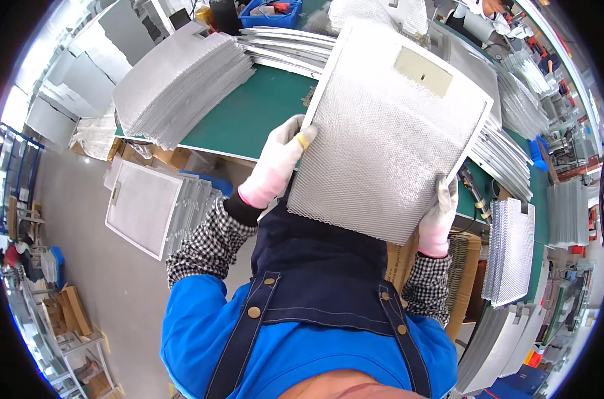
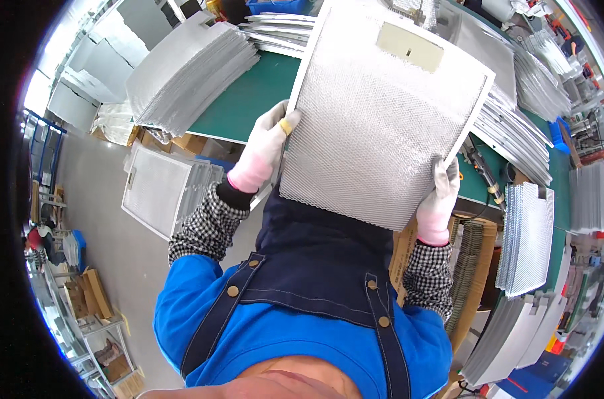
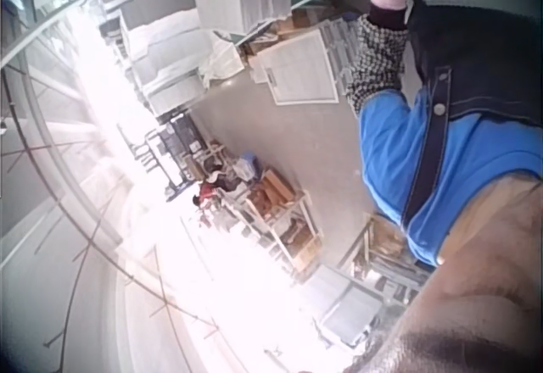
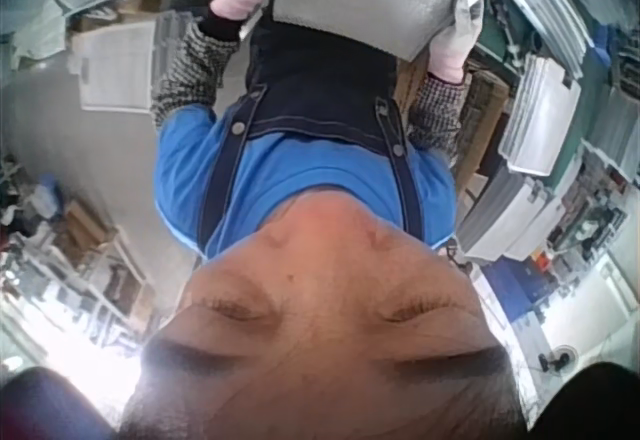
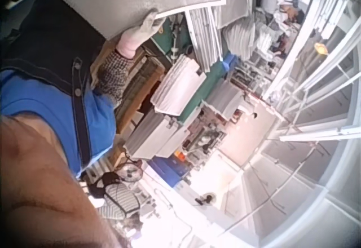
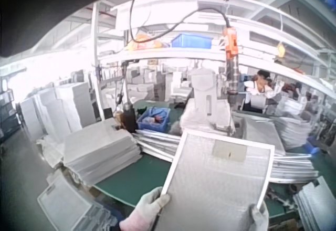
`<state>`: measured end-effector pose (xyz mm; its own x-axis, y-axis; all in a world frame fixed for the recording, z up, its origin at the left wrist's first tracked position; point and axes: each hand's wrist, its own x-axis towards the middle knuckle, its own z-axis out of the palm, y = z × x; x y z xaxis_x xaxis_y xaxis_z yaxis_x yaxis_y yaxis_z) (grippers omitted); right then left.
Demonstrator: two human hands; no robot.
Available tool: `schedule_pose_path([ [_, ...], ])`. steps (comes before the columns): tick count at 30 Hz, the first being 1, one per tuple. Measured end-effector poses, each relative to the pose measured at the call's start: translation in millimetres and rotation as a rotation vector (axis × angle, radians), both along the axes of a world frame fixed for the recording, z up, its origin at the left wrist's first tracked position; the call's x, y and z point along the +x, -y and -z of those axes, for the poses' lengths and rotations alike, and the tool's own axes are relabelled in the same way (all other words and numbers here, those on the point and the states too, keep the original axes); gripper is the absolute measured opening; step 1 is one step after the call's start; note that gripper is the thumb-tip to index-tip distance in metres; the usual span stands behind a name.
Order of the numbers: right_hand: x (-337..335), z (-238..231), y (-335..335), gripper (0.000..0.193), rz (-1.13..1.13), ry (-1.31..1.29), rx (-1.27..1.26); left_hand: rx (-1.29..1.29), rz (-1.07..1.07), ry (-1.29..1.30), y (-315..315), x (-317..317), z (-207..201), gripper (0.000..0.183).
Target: The person assembles air filters by placing a mesh screen into a white frame and securing it with a hammer and small metal clips. They repeatedly pick up frames and screens, align them, and hammer the clips into place before stacking the finished units.
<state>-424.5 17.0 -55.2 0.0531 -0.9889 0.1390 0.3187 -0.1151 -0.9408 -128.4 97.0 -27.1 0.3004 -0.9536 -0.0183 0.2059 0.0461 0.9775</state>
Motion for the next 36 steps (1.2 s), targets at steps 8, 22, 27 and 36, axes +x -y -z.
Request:
schedule_pose_path([
  [8,12.3,3.9,1.2,0.048,-0.062,0.181,0.008,-0.094,0.189,0.078,7.3,7.9,-47.3,0.055],
  [22,-9.7,75.0,-88.1,0.049,-1.089,-0.919,0.071,0.350,0.571,0.802,3.2,71.9,-51.8,0.049],
  [27,-51.5,-91.7,2.3,0.027,-1.180,-1.055,-0.213,0.264,0.770,0.850,34.2,20.7,-49.8,0.046],
  [36,53.3,-99.5,62.8,0.026,-0.907,-1.404,-0.614,0.083,0.846,1.246,55.3,2.5,-80.4,0.032],
])
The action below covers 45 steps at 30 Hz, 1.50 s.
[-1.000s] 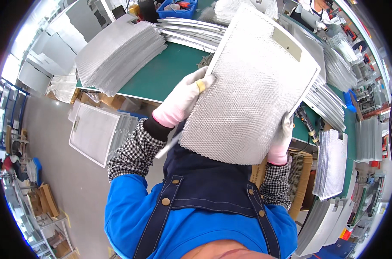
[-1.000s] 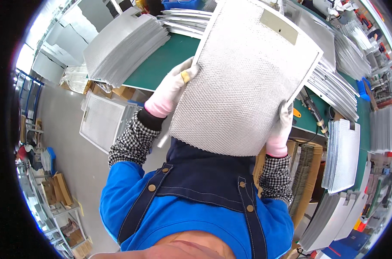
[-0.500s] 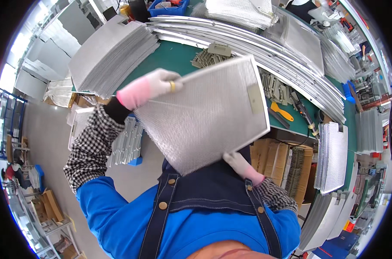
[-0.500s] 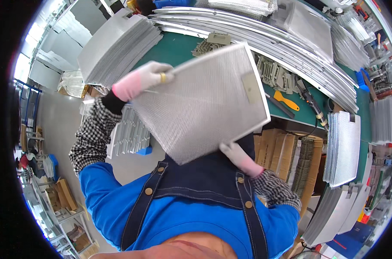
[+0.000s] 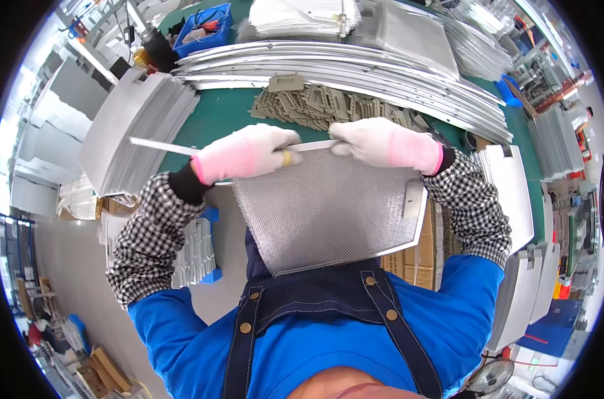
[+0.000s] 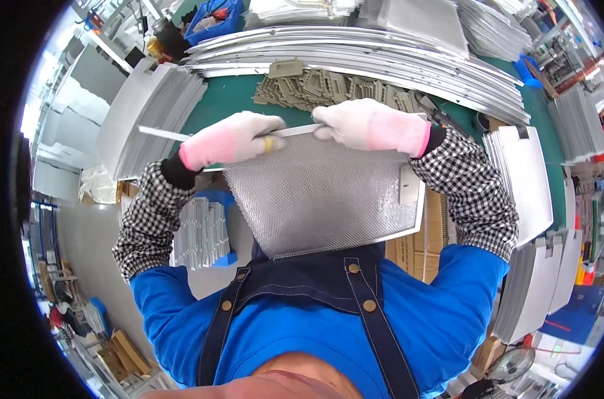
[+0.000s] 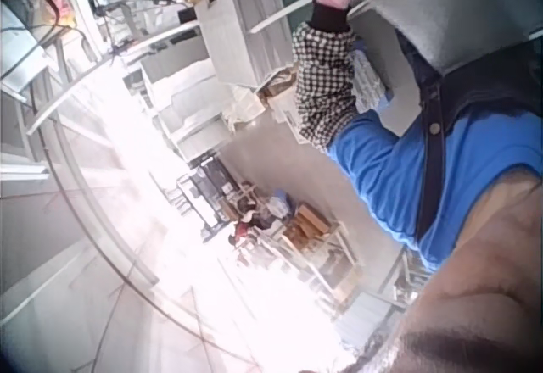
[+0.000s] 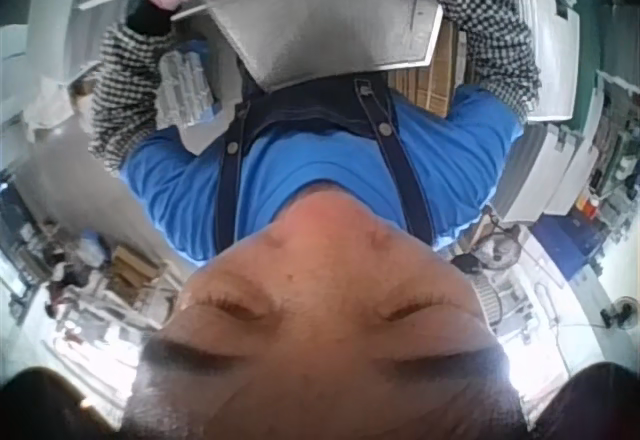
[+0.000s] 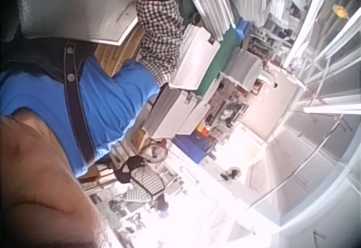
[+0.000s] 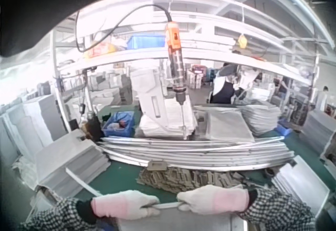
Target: The person assembles air filters by placing a mesh screen into a white frame and securing it with a hammer and small metal clips. They repeatedly pick up frames and screens, align them, and hammer the clips into place before stacking the finished units.
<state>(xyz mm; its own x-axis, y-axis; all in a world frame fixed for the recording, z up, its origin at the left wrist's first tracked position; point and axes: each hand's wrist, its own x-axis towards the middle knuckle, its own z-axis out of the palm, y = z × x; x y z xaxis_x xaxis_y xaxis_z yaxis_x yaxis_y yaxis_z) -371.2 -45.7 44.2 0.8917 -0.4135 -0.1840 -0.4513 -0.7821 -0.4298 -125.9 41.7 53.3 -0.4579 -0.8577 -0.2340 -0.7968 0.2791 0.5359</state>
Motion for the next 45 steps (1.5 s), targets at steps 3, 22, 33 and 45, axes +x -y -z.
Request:
schedule_pose_path([
  [3,3.1,15.7,8.0,0.032,-0.041,0.021,-0.018,0.048,-0.092,-0.028,-15.1,19.5,7.2,0.032],
  [22,113.4,51.2,-2.1,0.037,-0.342,0.207,-0.222,0.044,-0.112,-0.063,-33.9,75.2,26.7,0.027],
  [33,138.6,82.4,-5.1,0.016,-0.482,0.521,-0.473,-0.649,-0.294,0.169,-83.2,81.3,96.4,0.018],
  [45,122.7,35.1,4.0,0.047,-0.493,0.410,-0.426,-0.226,-0.712,-0.068,-109.7,76.4,93.3,0.036],
])
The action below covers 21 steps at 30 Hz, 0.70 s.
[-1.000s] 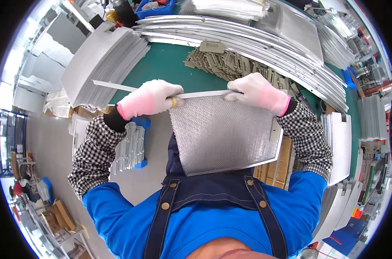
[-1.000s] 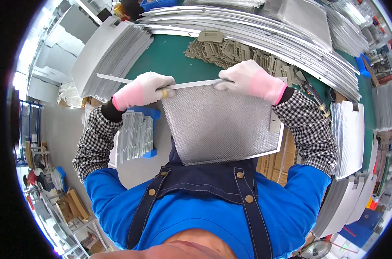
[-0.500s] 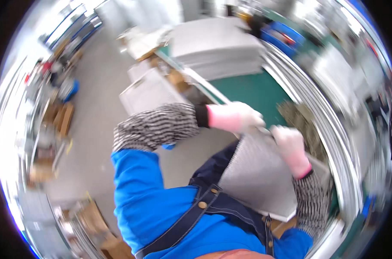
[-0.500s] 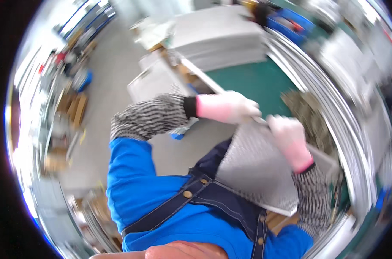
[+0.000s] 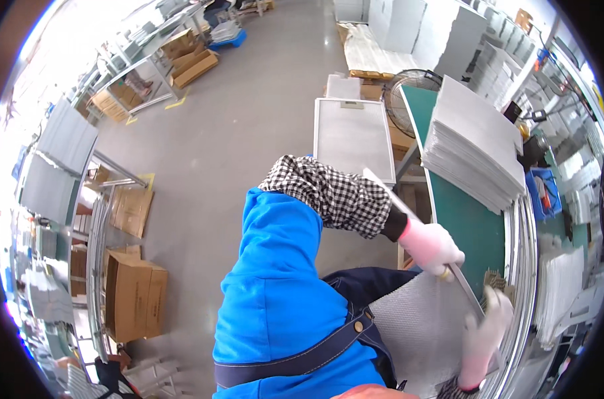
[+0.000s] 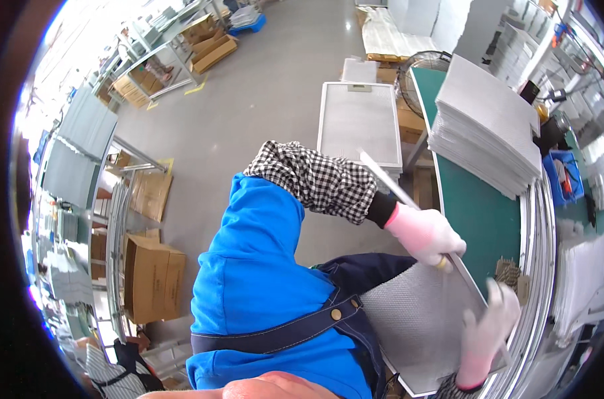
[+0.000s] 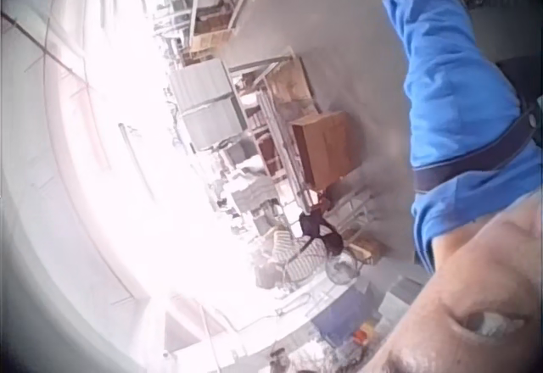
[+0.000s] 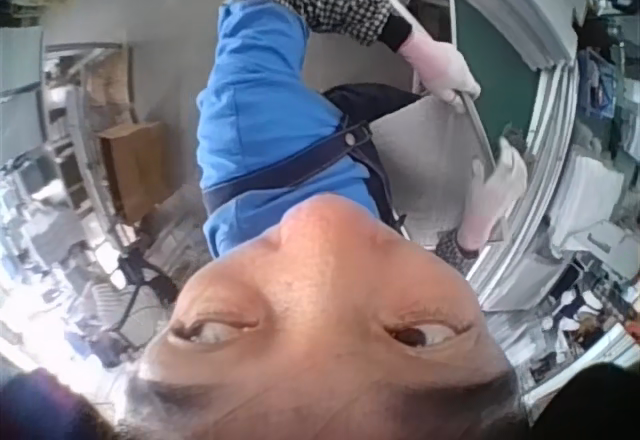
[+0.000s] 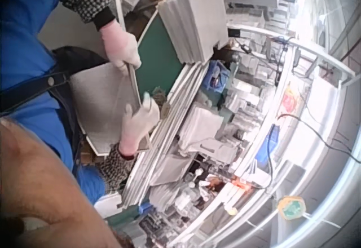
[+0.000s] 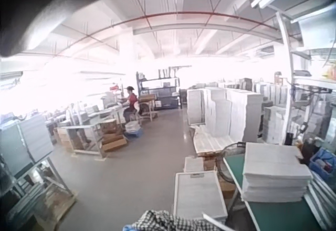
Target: The person assembles air filters by placing a mesh screen into a white frame and securing it with a hammer and small metal clips. They repeatedly pick up frames and screens, align them, and hammer the clips into place before stacking the finished units.
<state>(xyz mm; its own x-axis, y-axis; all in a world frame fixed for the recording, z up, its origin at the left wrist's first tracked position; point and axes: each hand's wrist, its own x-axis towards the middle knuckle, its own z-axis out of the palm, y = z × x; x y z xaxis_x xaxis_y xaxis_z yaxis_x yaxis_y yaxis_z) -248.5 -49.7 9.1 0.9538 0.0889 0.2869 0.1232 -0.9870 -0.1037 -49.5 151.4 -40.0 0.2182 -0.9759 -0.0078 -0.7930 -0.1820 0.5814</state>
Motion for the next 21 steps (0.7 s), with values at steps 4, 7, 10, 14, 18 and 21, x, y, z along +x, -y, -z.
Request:
schedule_pose_path([
  [4,-102.9,42.1,18.2,0.028,0.574,0.835,0.623,-0.072,-0.388,-0.183,-50.6,14.9,38.7,0.038],
  [7,-140.5,88.6,-19.7,0.034,0.798,0.666,1.174,-0.054,-0.579,-0.280,-87.7,7.7,42.3,0.036],
  [10,-137.2,172.5,-64.2,0.050,0.736,0.446,1.591,-0.137,-0.630,-0.286,-94.3,1.5,52.9,0.033],
  [14,-82.8,176.6,-103.7,0.060,0.816,0.656,1.393,-0.331,-0.676,-0.274,-80.5,-4.9,40.9,0.024],
  [18,-68.7,121.0,-52.8,0.051,0.710,0.766,0.855,-0.691,-0.739,-0.573,-38.9,-24.0,35.3,0.025],
  [21,-88.1,73.3,10.4,0.048,0.677,0.834,0.326,-0.790,-0.760,-0.988,7.8,-67.3,55.9,0.027],
])
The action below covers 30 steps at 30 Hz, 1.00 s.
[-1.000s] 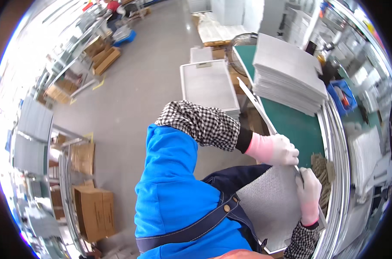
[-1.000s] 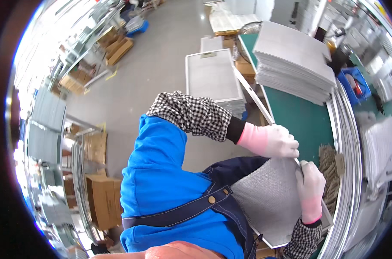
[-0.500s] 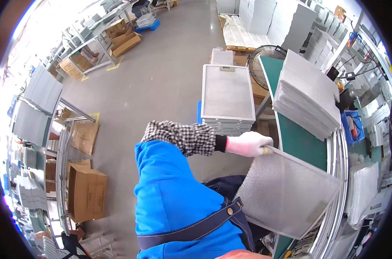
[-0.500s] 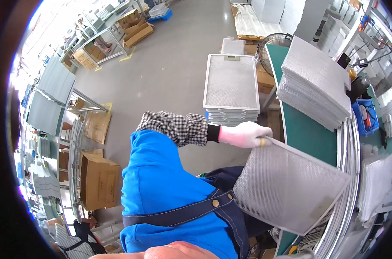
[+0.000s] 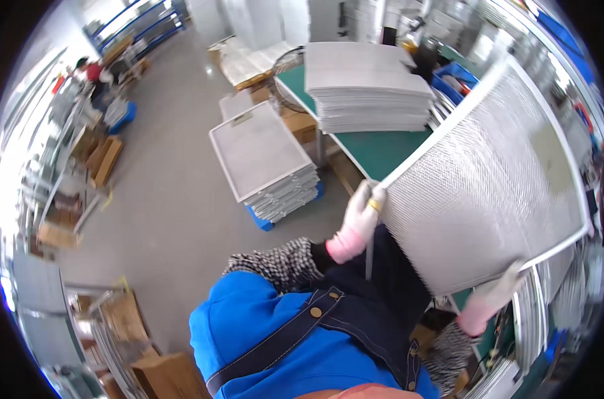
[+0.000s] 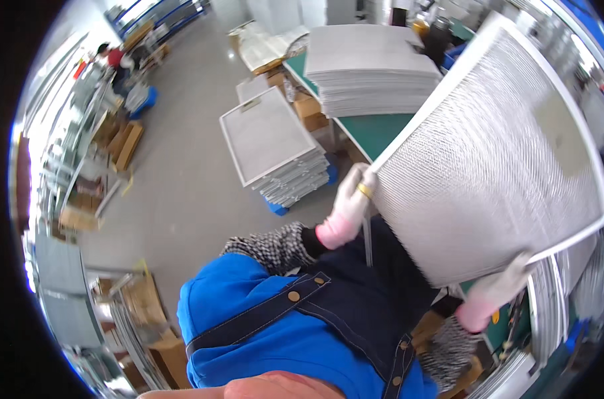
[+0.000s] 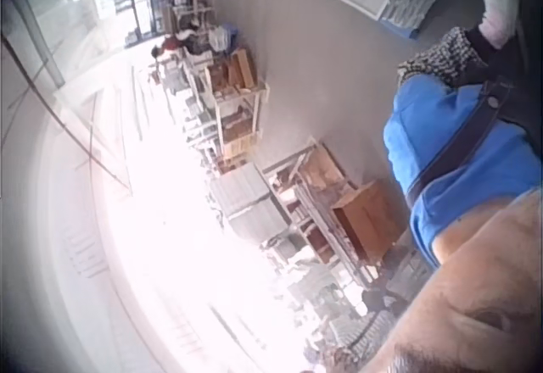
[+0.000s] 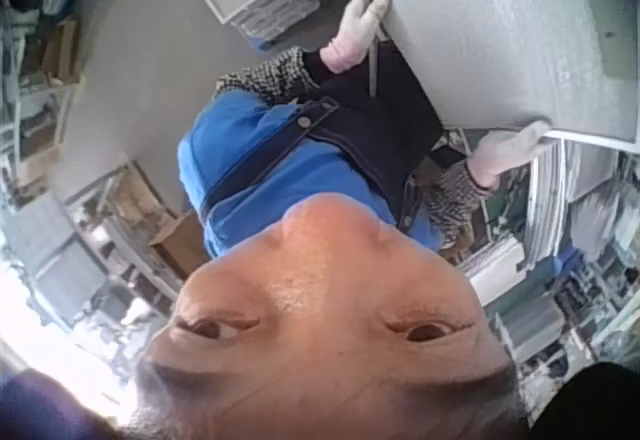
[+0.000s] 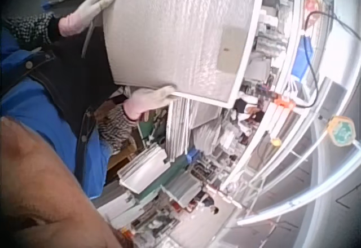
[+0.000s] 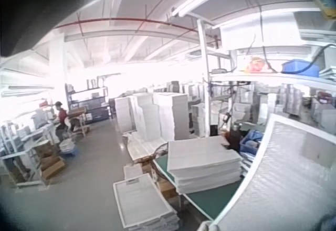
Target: The person assembles air filters by placing a mesh screen into a white frame and securing it with a hammer and small metal clips. They repeatedly pick up frames and screens, align them, and hammer the clips into place before stacking the finished units.
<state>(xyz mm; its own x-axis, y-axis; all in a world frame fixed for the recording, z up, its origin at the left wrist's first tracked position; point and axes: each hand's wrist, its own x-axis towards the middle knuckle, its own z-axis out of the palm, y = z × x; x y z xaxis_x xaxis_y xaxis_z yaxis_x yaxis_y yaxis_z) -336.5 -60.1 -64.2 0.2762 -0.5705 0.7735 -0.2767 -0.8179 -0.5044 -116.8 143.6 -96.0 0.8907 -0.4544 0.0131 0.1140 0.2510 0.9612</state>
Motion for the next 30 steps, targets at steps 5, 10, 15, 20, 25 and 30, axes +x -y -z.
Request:
schedule_pose_path([
  [5,-14.5,-89.9,52.7,0.052,-0.041,-0.006,0.487,0.033,0.337,0.313,32.7,-25.8,13.7,0.041],
  [10,16.0,-97.1,44.4,0.048,-0.027,0.319,0.354,-0.219,0.216,-0.177,71.2,-10.0,-10.0,0.025],
  [15,-3.6,-104.1,54.3,0.055,-0.345,-0.045,0.428,-0.140,0.507,-0.473,46.3,-77.6,46.1,0.047],
  [20,-9.4,-33.5,72.6,0.053,-0.524,-0.876,1.025,0.468,1.586,0.370,-21.0,-50.4,79.6,0.059],
  [25,0.9,-19.3,63.6,0.065,-0.688,-0.974,1.010,0.863,1.688,0.914,-0.7,44.9,-57.8,0.024],
  [30,38.1,-55.9,42.1,0.050,-0.832,-1.089,0.851,0.386,0.810,1.709,79.4,38.8,-91.7,0.037],
])
